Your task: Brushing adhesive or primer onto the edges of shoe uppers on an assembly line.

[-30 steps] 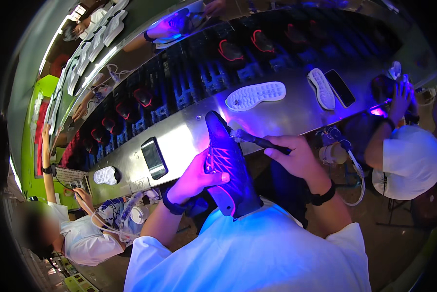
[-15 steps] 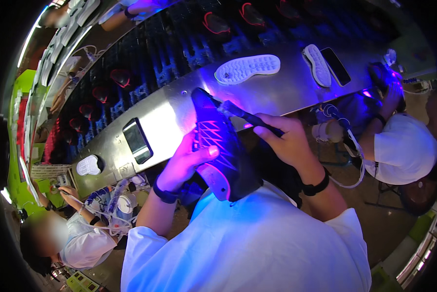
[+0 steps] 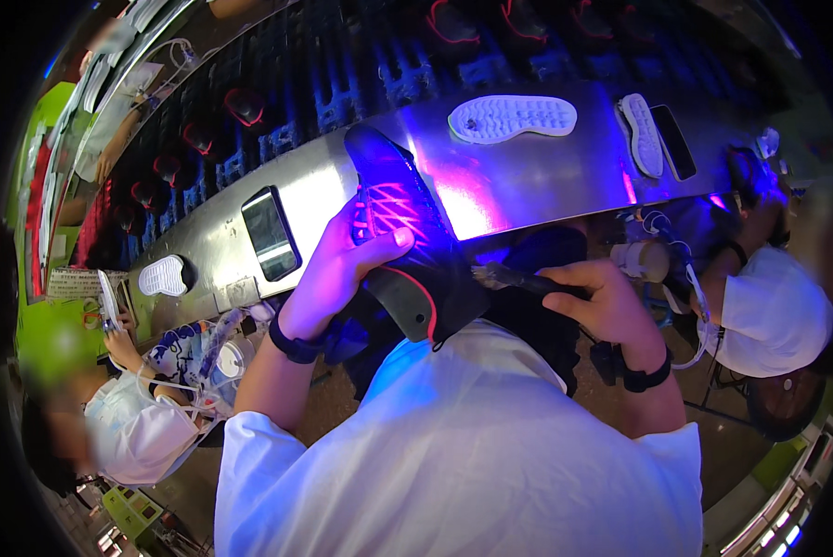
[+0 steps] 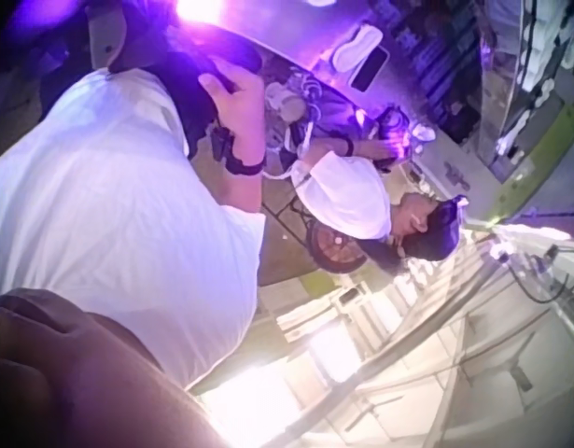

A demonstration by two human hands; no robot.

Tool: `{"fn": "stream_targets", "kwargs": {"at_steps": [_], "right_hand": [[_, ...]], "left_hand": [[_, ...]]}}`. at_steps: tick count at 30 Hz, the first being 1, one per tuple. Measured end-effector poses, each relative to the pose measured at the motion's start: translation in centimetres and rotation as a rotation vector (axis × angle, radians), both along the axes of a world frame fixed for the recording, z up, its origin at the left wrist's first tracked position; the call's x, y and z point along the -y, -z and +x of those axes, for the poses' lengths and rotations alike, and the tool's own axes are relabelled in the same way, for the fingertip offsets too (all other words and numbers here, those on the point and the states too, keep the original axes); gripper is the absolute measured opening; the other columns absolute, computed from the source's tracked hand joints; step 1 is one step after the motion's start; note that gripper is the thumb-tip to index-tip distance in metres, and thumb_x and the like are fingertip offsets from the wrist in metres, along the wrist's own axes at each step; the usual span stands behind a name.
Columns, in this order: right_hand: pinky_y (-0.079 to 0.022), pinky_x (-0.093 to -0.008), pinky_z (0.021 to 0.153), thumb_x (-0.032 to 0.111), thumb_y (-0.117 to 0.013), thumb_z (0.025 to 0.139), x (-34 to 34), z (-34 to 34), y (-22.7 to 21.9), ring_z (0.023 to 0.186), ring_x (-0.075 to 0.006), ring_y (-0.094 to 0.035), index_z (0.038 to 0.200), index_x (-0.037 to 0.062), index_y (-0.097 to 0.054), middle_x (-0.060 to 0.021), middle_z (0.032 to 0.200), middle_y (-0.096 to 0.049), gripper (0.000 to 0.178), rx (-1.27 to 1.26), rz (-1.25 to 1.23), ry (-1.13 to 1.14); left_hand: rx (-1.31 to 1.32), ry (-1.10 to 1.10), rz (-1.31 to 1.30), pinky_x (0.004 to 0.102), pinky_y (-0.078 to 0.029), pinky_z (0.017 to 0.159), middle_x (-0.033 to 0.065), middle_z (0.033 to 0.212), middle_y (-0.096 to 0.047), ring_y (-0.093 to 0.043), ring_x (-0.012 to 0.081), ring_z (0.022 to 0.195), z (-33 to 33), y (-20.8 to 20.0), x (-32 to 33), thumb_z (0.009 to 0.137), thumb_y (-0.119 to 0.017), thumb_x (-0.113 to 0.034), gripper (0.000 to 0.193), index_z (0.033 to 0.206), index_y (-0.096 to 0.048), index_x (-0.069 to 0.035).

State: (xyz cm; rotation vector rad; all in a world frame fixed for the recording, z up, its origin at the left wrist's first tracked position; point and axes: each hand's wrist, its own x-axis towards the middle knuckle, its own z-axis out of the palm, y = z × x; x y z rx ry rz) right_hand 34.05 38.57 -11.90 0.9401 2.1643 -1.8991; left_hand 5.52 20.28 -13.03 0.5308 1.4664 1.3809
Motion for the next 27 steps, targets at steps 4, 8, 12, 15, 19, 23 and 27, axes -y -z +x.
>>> {"fn": "stream_targets", "kwargs": {"at_steps": [4, 8, 12, 15, 19, 23, 27], "right_hand": [[-0.048, -0.0253, 0.074, 0.011, -0.078, 0.085, 0.5, 2.1, 0.7, 0.082, -0.0071, -0.057, 0.115, -0.0032, -0.070, -0.0030, 0.091, -0.069, 0.034, 0.002, -0.023, 0.058], [-0.048, -0.0260, 0.075, 0.013, -0.077, 0.086, 1.0, 3.3, 1.9, 0.082, -0.0099, -0.060, 0.115, -0.0024, -0.070, -0.0052, 0.091, -0.069, 0.034, -0.094, 0.154, 0.079], [-0.048, -0.0267, 0.076, 0.014, -0.077, 0.086, 0.4, 2.7, 0.8, 0.082, -0.0110, -0.062, 0.115, -0.0013, -0.070, -0.0058, 0.090, -0.070, 0.033, -0.145, 0.128, 0.164], [-0.049, -0.0266, 0.077, 0.014, -0.076, 0.086, -0.8, 0.9, -0.5, 0.082, -0.0107, -0.063, 0.115, -0.0003, -0.070, -0.0057, 0.090, -0.071, 0.033, -0.104, 0.268, 0.150], [-0.050, -0.0271, 0.076, 0.012, -0.075, 0.086, -2.1, -0.4, -0.7, 0.082, -0.0115, -0.064, 0.115, 0.0006, -0.071, -0.0077, 0.090, -0.073, 0.031, -0.192, 0.181, 0.063], [-0.050, -0.0277, 0.073, 0.012, -0.077, 0.083, -2.8, 0.7, -0.2, 0.078, -0.0138, -0.066, 0.110, 0.0001, -0.073, -0.0095, 0.086, -0.073, 0.030, -0.148, 0.204, -0.017], [-0.049, -0.0275, 0.070, 0.010, -0.079, 0.081, -2.1, -0.5, -1.3, 0.073, -0.0139, -0.064, 0.108, -0.0003, -0.073, -0.0084, 0.082, -0.070, 0.030, -0.194, 0.276, 0.010]], "left_hand": [[0.117, -0.045, 0.028, 0.0312, -0.052, 0.090, 0.0052, 0.110, -0.064, -0.063, 0.0151, 0.102, 1.0, -0.3, -0.9, 0.085, -0.078, -0.017, 0.050, 0.125, -0.054, -0.001], [0.322, -0.074, 0.019, 0.0321, -0.052, 0.091, 0.0060, 0.111, -0.065, -0.064, 0.0162, 0.102, 1.7, -0.6, -1.6, 0.088, -0.074, -0.012, 0.044, 0.126, -0.054, -0.002], [0.333, -0.115, 0.004, 0.0324, -0.053, 0.091, 0.0066, 0.111, -0.066, -0.065, 0.0161, 0.101, 2.5, -0.6, -2.5, 0.088, -0.073, -0.010, 0.044, 0.127, -0.053, -0.003], [0.255, -0.096, 0.058, 0.0329, -0.053, 0.091, 0.0069, 0.112, -0.066, -0.065, 0.0164, 0.102, 2.5, -0.9, -2.1, 0.088, -0.073, -0.010, 0.044, 0.127, -0.053, -0.002], [0.170, -0.150, 0.023, 0.0327, -0.052, 0.092, 0.0083, 0.113, -0.065, -0.065, 0.0165, 0.103, 3.0, -2.5, -2.1, 0.087, -0.075, -0.014, 0.049, 0.128, -0.050, 0.000], [0.152, -0.136, 0.063, 0.0318, -0.051, 0.095, 0.0067, 0.115, -0.065, -0.065, 0.0157, 0.104, 2.4, -2.0, -1.7, 0.092, -0.069, -0.015, 0.043, 0.129, -0.052, -0.002], [0.322, -0.145, 0.069, 0.0303, -0.053, 0.087, 0.0065, 0.107, -0.069, -0.068, 0.0157, 0.097, 1.8, -1.8, -1.0, 0.096, -0.064, -0.023, 0.032, 0.120, -0.058, -0.002]]}}
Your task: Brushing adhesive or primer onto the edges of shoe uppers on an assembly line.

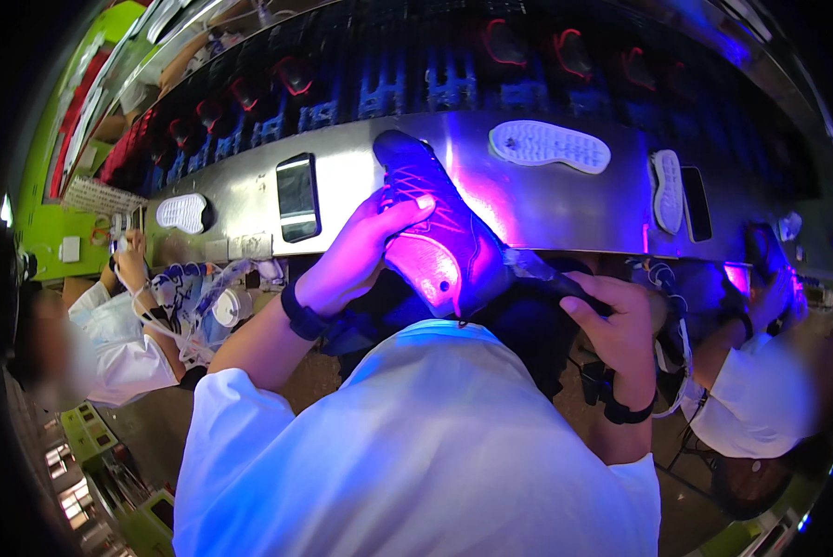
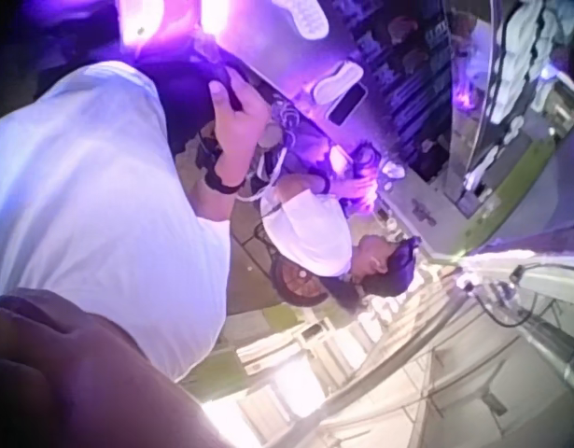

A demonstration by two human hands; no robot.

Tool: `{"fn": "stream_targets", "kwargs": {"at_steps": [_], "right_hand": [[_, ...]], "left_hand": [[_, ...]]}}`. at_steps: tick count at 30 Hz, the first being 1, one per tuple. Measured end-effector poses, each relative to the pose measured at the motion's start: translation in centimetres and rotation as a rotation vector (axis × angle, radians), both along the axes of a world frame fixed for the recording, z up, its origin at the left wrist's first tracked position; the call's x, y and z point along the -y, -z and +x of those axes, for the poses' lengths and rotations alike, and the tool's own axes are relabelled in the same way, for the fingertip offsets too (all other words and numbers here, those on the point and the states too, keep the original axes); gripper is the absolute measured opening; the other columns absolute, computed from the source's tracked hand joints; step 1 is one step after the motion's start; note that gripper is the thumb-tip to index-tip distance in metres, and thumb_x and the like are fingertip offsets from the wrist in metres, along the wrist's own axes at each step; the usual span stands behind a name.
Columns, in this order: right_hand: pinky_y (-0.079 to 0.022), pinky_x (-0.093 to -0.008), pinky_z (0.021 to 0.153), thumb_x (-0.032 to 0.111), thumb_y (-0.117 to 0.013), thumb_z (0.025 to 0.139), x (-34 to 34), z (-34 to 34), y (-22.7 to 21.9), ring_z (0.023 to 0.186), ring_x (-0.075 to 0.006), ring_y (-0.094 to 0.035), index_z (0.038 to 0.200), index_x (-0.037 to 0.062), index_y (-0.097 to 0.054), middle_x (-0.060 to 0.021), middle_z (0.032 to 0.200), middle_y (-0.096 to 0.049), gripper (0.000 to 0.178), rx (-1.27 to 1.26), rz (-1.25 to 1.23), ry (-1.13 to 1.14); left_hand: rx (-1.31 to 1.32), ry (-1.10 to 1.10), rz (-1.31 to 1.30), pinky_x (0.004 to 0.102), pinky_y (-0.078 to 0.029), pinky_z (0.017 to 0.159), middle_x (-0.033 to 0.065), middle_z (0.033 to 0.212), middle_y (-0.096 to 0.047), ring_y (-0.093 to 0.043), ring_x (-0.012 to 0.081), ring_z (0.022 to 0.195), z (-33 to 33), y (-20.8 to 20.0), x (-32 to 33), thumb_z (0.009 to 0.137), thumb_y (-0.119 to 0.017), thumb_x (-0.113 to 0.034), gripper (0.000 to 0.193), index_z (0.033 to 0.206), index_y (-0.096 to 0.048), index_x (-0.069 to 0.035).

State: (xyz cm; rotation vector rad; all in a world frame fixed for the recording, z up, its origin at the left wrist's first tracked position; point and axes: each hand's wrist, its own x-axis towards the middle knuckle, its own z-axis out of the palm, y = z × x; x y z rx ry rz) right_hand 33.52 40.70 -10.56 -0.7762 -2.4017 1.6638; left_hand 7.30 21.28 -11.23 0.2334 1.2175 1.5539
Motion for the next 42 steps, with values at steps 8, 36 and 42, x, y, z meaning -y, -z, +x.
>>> {"fn": "stream_targets", "kwargs": {"at_steps": [8, 36, 42], "right_hand": [[-0.046, -0.0279, 0.066, 0.010, -0.080, 0.078, 0.3, -4.2, -3.2, 0.069, -0.0164, -0.062, 0.111, 0.0029, -0.073, -0.0087, 0.078, -0.067, 0.035, -0.031, 0.207, -0.053], [-0.039, -0.0262, 0.053, 0.003, -0.082, 0.070, 0.8, -9.0, -1.6, 0.058, -0.0109, -0.052, 0.108, 0.0042, -0.075, -0.0014, 0.069, -0.057, 0.039, -0.313, 0.359, -0.217], [-0.046, -0.0272, 0.059, 0.009, -0.080, 0.076, 1.2, -4.6, 2.5, 0.063, -0.0143, -0.060, 0.109, 0.0028, -0.074, -0.0066, 0.083, -0.070, 0.034, -0.392, 0.264, -0.078]], "left_hand": [[0.497, -0.038, -0.088, 0.0389, -0.059, 0.084, 0.0128, 0.111, -0.068, -0.070, 0.0245, 0.098, -0.7, 0.4, 3.2, 0.101, -0.053, -0.035, 0.040, 0.124, -0.055, -0.002], [1.797, 0.059, 0.223, 0.0254, -0.056, 0.056, 0.0345, 0.125, -0.049, -0.063, 0.0293, 0.073, 2.4, 3.6, 6.4, 0.087, -0.059, -0.059, 0.079, 0.142, -0.044, -0.003], [1.545, 0.213, 0.355, 0.0273, -0.056, 0.058, 0.0337, 0.128, -0.053, -0.063, 0.0309, 0.083, 2.8, 2.7, 4.6, 0.095, -0.056, -0.051, 0.067, 0.143, -0.044, -0.005]]}}
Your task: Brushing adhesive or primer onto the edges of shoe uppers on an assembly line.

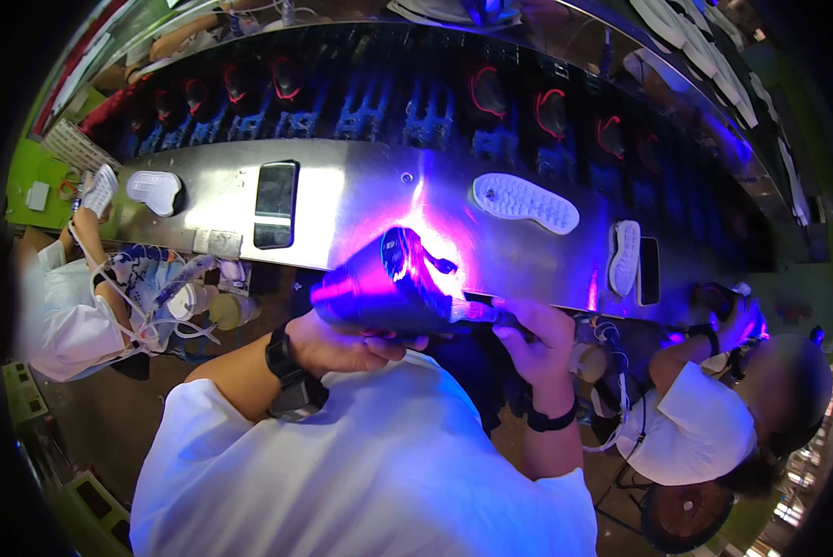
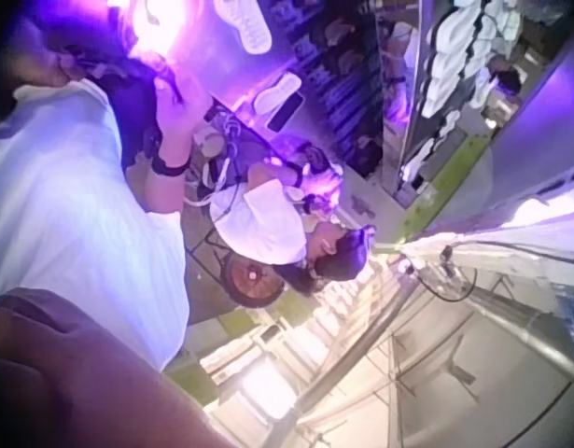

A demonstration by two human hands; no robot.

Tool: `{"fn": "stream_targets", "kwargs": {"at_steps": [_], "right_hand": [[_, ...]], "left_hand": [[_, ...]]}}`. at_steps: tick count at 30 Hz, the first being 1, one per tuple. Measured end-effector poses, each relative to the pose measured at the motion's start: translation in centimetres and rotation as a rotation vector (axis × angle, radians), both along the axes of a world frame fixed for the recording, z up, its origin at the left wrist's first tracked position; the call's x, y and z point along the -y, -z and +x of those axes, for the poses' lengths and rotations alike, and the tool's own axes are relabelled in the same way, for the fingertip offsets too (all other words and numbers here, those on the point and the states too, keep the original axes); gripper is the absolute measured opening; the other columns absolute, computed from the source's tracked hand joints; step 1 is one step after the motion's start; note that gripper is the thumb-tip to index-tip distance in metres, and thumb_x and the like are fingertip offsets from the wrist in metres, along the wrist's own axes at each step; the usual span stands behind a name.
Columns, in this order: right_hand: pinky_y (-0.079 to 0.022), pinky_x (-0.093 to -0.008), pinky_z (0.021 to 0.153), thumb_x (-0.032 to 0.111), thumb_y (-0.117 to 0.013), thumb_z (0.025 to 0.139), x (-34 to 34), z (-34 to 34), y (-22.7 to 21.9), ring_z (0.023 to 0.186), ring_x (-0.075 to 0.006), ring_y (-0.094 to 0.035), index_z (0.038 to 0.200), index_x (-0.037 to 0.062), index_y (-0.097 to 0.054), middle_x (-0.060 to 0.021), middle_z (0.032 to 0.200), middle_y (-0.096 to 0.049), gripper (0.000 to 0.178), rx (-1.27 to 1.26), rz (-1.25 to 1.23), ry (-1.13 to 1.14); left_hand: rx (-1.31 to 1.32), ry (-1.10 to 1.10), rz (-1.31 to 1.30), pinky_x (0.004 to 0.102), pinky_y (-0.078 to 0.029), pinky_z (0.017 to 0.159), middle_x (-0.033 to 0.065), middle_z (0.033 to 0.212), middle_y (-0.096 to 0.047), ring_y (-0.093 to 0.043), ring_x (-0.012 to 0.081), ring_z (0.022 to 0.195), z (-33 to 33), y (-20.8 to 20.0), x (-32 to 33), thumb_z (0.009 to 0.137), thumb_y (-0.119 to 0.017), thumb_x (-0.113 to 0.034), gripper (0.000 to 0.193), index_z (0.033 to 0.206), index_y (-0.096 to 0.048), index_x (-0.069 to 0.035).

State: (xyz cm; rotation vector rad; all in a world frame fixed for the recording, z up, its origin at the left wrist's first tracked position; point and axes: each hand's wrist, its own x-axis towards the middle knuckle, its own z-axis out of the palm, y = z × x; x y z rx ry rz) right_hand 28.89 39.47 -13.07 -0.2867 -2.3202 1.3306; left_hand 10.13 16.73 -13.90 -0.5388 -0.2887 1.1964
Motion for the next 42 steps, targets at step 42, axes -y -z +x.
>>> {"fn": "stream_targets", "kwargs": {"at_steps": [42], "right_hand": [[-0.046, -0.0284, 0.065, 0.007, -0.075, 0.082, -0.8, 3.6, 0.3, 0.068, -0.0140, -0.057, 0.112, 0.0014, -0.070, -0.0063, 0.080, -0.065, 0.030, 0.184, -0.142, 0.275]], "left_hand": [[-2.208, -0.376, -0.035, 0.0359, -0.046, 0.103, 0.0149, 0.131, -0.057, -0.059, 0.0246, 0.120, -2.9, -4.1, -6.6, 0.067, -0.090, -0.017, 0.106, 0.153, -0.030, 0.003]]}}
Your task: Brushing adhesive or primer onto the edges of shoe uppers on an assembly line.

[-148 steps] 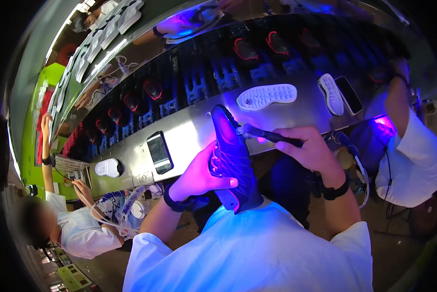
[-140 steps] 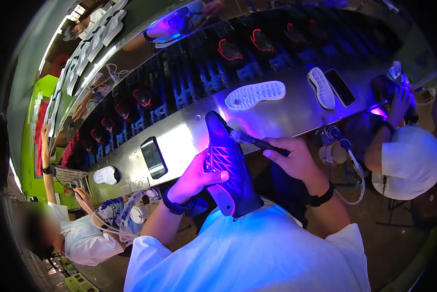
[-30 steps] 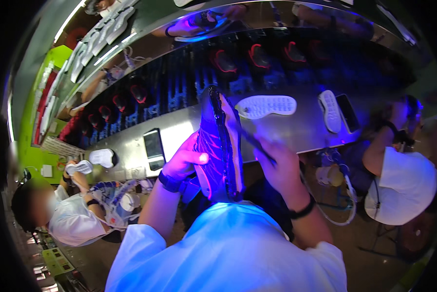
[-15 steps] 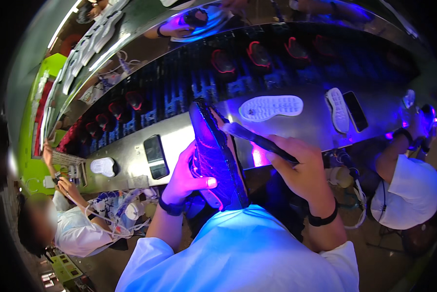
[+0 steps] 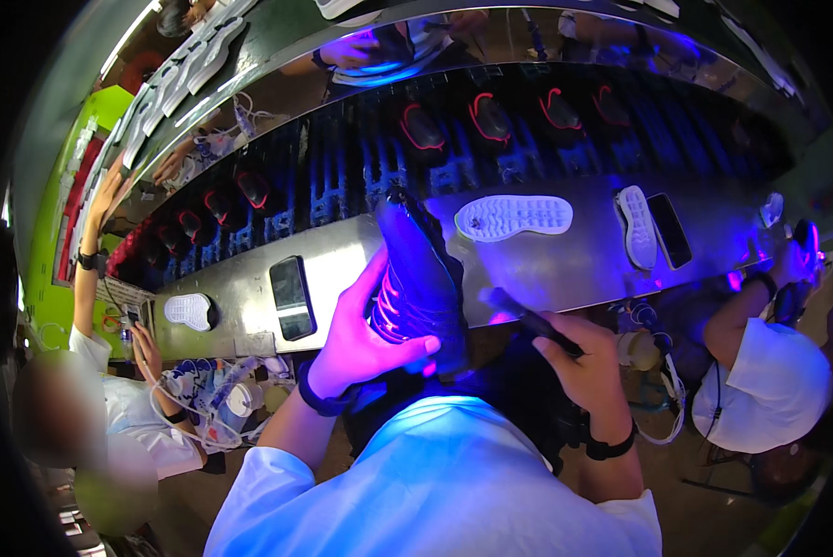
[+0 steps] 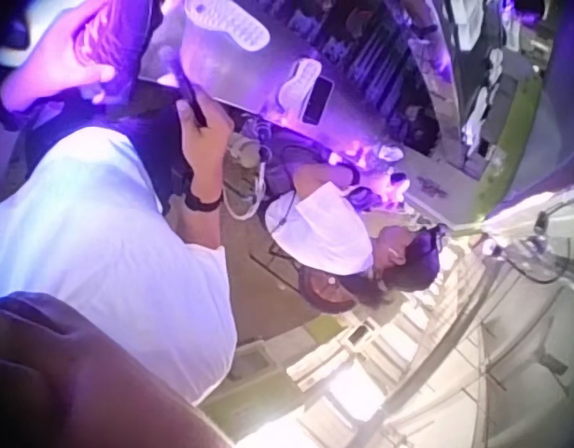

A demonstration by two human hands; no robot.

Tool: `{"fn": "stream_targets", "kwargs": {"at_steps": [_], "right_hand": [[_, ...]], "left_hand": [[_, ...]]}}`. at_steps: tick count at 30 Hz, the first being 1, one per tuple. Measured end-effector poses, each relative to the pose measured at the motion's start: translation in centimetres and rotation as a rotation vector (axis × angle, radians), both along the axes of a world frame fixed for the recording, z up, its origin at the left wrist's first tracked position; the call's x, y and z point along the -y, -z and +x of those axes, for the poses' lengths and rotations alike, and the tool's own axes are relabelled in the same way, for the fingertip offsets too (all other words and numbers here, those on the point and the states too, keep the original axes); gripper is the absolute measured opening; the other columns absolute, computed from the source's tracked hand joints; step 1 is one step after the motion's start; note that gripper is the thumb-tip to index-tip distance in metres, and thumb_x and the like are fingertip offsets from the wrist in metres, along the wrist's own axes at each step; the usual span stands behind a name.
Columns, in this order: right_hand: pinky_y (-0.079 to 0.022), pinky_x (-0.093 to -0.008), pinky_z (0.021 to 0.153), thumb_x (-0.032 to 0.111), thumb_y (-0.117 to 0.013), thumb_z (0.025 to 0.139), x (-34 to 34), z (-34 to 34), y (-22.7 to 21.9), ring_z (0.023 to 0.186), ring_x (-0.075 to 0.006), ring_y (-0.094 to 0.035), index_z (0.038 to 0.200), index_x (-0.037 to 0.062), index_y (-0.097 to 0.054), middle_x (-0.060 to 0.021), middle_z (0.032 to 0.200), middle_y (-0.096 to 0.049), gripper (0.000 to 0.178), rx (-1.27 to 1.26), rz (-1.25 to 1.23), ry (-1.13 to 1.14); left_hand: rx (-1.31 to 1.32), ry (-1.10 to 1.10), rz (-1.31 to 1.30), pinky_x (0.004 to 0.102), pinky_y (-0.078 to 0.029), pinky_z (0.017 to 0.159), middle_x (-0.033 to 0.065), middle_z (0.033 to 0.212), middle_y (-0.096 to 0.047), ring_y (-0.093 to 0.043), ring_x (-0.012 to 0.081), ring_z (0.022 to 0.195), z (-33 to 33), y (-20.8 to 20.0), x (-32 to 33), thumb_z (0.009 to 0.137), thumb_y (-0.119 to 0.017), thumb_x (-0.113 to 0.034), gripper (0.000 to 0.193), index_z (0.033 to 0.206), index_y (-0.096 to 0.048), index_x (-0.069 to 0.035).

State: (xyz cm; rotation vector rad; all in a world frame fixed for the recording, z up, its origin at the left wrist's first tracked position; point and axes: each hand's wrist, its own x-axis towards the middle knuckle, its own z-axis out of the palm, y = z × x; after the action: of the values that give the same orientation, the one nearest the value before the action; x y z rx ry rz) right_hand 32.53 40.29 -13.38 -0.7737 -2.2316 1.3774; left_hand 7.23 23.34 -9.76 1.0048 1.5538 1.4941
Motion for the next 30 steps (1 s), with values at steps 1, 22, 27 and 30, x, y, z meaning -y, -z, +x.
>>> {"fn": "stream_targets", "kwargs": {"at_steps": [1, 22, 27, 30], "right_hand": [[-0.047, -0.0286, 0.068, 0.007, -0.075, 0.083, 0.0, 0.9, 0.7, 0.070, -0.0136, -0.057, 0.113, 0.0006, -0.069, -0.0054, 0.081, -0.066, 0.031, 0.016, -0.078, 0.070], [-0.045, -0.0308, 0.059, 0.002, -0.077, 0.076, -1.6, 2.7, -7.0, 0.064, -0.0193, -0.057, 0.119, 0.0092, -0.071, -0.0047, 0.078, -0.066, 0.044, -0.107, 0.105, -0.037], [-0.043, -0.0323, 0.056, 0.002, -0.077, 0.074, -1.4, 2.6, -6.0, 0.061, -0.0202, -0.056, 0.117, 0.0101, -0.072, -0.0056, 0.071, -0.059, 0.043, -0.064, 0.076, -0.089], [-0.041, -0.0328, 0.054, 0.002, -0.077, 0.073, -1.2, 3.2, -5.4, 0.059, -0.0207, -0.054, 0.115, 0.0097, -0.072, -0.0063, 0.069, -0.057, 0.043, -0.057, 0.058, -0.122]], "left_hand": [[-0.303, -0.065, 0.014, 0.0363, -0.049, 0.097, 0.0162, 0.123, -0.059, -0.062, 0.0274, 0.113, -0.2, -0.1, -0.1, 0.066, -0.089, -0.017, 0.103, 0.151, -0.034, 0.001], [-1.503, 0.054, 0.494, 0.0403, -0.061, 0.080, 0.0088, 0.116, -0.058, -0.064, 0.0341, 0.105, -0.7, -1.1, -2.4, 0.059, -0.088, -0.017, 0.056, 0.109, -0.073, -0.040], [-1.522, 0.079, 0.493, 0.0388, -0.061, 0.079, 0.0084, 0.116, -0.058, -0.063, 0.0334, 0.106, -0.6, -0.7, -2.3, 0.059, -0.088, -0.018, 0.058, 0.110, -0.073, -0.042], [-1.530, 0.049, 0.472, 0.0392, -0.062, 0.079, 0.0083, 0.116, -0.058, -0.063, 0.0329, 0.106, -0.7, -0.3, -2.1, 0.061, -0.088, -0.019, 0.058, 0.111, -0.072, -0.043]]}}
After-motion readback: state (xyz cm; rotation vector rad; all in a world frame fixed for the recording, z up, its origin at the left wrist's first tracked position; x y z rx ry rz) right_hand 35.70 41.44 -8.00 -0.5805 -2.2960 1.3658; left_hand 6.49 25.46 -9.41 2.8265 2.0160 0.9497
